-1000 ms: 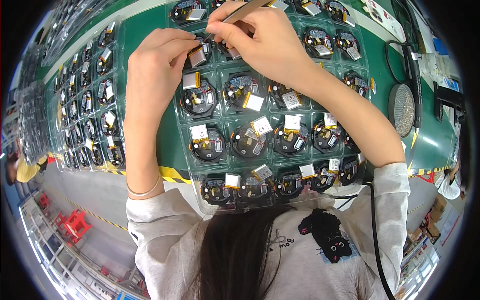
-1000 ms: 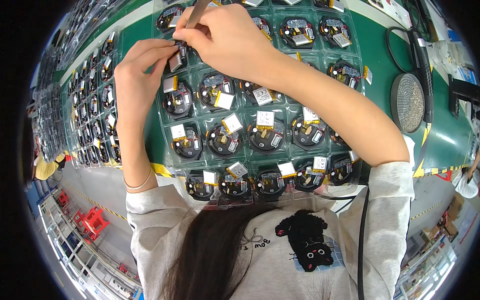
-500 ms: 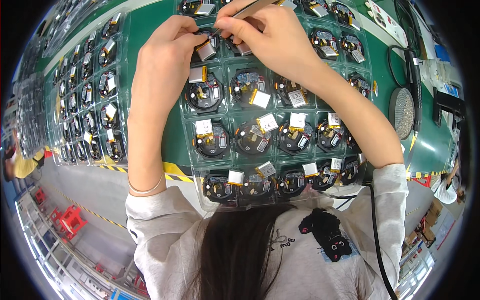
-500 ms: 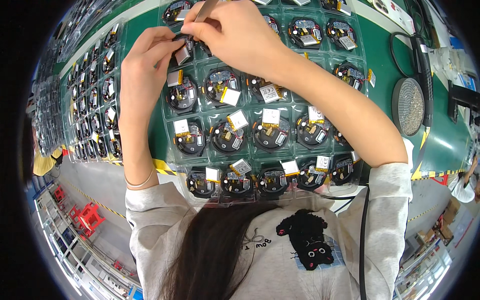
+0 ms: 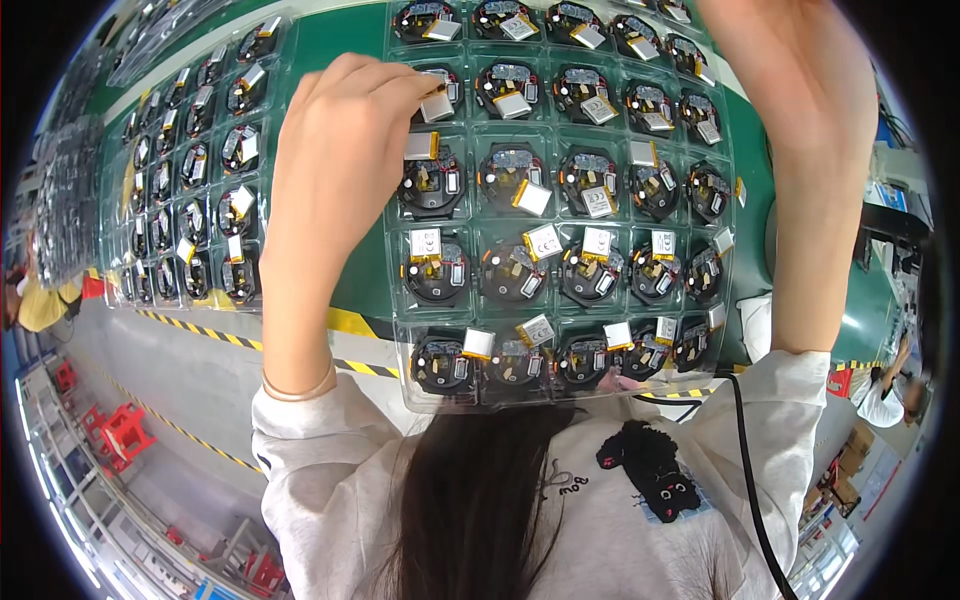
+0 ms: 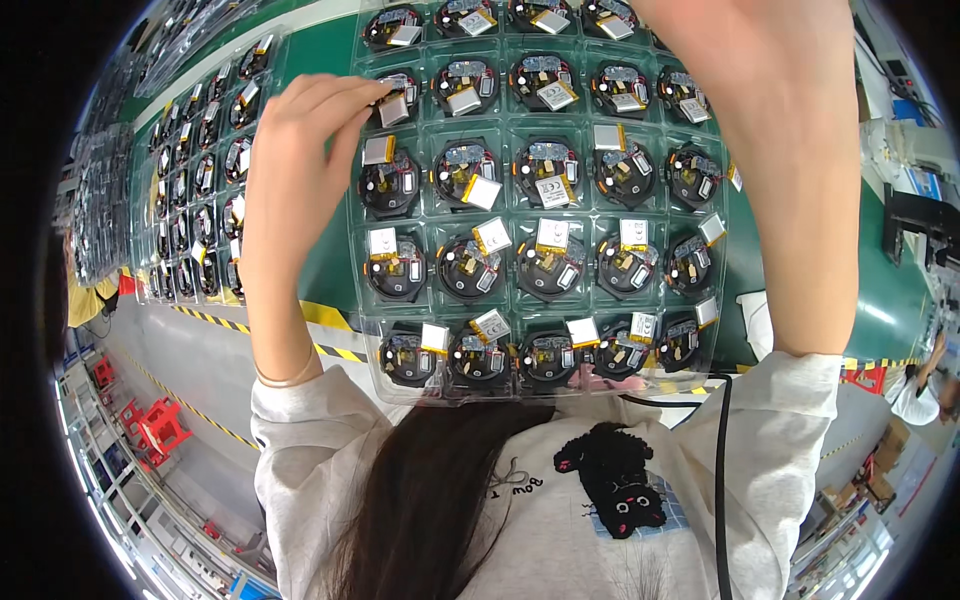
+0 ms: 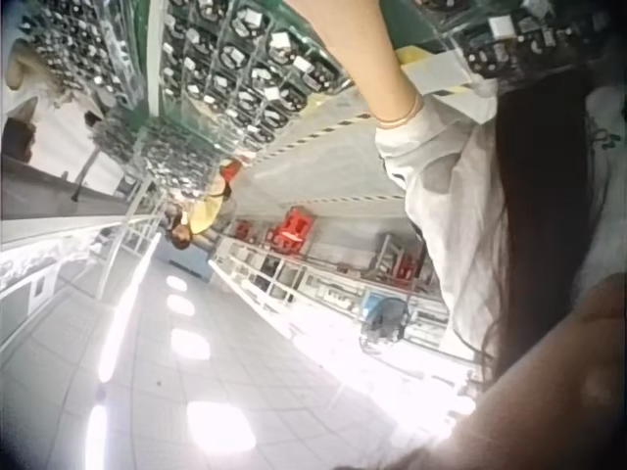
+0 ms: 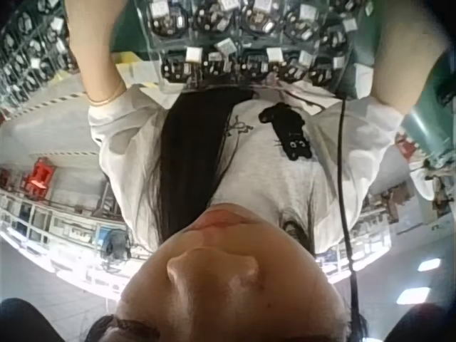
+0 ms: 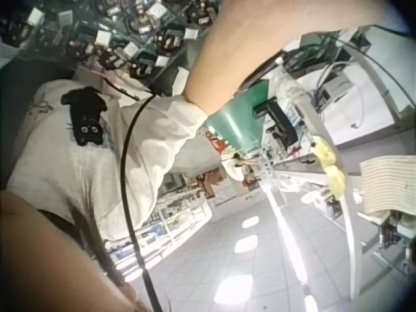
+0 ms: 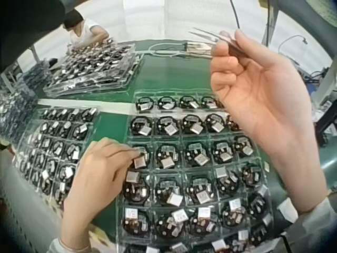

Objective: Assembling small electronic components into a tray using tweezers.

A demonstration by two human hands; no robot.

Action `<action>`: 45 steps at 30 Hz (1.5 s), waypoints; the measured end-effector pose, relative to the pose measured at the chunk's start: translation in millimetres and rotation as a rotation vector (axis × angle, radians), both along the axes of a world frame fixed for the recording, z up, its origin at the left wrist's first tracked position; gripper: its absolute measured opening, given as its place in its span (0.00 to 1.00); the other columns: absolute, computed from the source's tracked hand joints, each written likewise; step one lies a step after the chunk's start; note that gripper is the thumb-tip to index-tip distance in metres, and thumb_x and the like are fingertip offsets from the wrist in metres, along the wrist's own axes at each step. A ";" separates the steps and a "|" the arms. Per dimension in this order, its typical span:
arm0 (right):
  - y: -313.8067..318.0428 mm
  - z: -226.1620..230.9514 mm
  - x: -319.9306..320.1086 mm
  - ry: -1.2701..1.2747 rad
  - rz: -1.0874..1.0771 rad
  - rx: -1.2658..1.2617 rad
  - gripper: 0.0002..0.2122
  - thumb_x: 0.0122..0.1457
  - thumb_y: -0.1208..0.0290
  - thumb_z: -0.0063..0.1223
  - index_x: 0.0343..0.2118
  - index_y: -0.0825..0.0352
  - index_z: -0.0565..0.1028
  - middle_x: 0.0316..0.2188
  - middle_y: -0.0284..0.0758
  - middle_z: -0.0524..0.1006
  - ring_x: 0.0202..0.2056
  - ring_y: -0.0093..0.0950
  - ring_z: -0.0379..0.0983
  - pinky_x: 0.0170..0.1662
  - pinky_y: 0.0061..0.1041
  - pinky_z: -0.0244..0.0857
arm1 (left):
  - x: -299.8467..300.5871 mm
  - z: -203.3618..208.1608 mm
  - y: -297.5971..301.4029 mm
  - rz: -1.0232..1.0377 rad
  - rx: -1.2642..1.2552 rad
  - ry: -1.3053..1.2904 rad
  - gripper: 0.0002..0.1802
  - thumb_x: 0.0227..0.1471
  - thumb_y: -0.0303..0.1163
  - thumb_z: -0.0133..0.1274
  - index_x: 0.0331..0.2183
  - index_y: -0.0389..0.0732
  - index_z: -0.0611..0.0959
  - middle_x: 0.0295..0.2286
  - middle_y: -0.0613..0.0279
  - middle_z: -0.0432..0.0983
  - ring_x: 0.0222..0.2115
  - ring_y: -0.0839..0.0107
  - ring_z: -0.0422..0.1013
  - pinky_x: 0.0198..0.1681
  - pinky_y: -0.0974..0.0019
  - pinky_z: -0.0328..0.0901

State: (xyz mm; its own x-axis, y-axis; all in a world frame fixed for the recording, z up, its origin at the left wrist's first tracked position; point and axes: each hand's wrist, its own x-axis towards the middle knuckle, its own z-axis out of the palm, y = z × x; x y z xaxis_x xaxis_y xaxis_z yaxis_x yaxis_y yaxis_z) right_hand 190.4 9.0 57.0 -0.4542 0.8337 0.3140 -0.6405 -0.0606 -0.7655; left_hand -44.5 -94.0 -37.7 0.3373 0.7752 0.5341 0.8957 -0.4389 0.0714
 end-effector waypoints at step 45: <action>-57.2 -144.2 -28.2 -0.869 0.101 0.394 0.05 0.61 0.78 0.53 0.36 0.73 0.77 0.33 0.33 0.78 0.32 0.19 0.73 0.34 0.19 0.71 | 19.9 -46.3 -29.6 0.146 -0.177 -0.380 0.09 0.40 0.20 0.62 0.29 0.38 0.82 0.30 0.62 0.73 0.32 0.60 0.70 0.37 0.60 0.64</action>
State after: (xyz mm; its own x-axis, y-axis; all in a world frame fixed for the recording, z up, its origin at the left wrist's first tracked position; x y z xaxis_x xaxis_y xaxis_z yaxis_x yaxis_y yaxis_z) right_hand 162.3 -48.1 -87.3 -0.7242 0.6845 0.0833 0.1545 0.2789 -0.9478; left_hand -24.6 -123.6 -84.0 0.0226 0.8909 0.4536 0.8428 -0.2610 0.4708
